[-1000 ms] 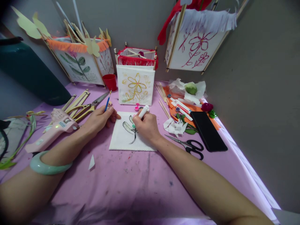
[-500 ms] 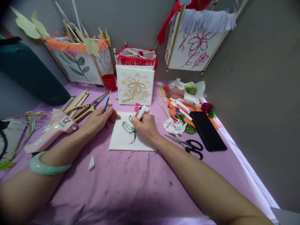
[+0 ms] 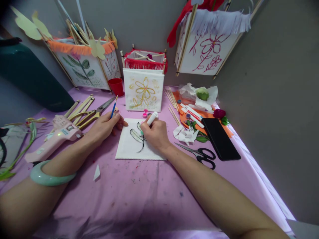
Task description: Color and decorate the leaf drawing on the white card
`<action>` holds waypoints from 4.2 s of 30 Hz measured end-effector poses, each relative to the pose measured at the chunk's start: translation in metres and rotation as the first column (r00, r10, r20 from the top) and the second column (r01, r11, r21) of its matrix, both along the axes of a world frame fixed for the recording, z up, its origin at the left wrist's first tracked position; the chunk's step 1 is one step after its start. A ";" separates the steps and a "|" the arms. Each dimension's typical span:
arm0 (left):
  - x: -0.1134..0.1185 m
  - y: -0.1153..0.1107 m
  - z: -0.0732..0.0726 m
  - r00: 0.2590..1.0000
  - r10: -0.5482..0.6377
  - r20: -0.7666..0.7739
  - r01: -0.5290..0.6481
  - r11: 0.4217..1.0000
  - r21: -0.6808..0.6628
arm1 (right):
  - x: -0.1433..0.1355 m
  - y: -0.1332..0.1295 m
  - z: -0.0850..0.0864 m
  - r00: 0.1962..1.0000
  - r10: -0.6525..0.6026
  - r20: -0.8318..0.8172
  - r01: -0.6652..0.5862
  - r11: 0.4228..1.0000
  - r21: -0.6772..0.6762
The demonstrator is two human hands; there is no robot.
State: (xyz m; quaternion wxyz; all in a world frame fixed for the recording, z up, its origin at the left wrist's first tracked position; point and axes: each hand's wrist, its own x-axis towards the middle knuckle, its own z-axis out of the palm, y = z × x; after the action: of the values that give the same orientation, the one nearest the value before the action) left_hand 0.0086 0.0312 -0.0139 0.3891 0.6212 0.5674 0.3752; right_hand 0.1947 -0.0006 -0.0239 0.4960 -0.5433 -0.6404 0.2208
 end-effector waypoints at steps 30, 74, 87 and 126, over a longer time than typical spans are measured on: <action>-0.001 0.002 -0.002 1.000 0.001 0.022 0.000 1.000 -0.004 | 0.001 0.000 0.002 0.998 0.033 -0.049 -0.035 0.999 -0.032; 0.001 0.000 0.000 0.999 0.020 0.033 -0.020 1.000 -0.002 | 0.001 -0.004 0.002 0.997 0.055 -0.047 -0.054 0.998 0.027; -0.001 0.003 -0.005 0.999 0.017 0.040 -0.017 1.000 0.003 | 0.001 -0.003 0.001 0.995 0.090 -0.034 -0.090 0.996 -0.013; -0.003 0.003 -0.002 0.988 0.020 0.155 -0.018 1.000 -0.011 | 0.020 -0.038 0.001 0.997 -0.042 -0.066 0.044 0.999 0.030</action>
State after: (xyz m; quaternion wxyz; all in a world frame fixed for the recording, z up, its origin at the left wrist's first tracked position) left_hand 0.0054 0.0341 -0.0160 0.4315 0.5828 0.5431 0.4233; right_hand 0.2149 -0.0387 -0.0232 0.5299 -0.5414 -0.6154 0.2175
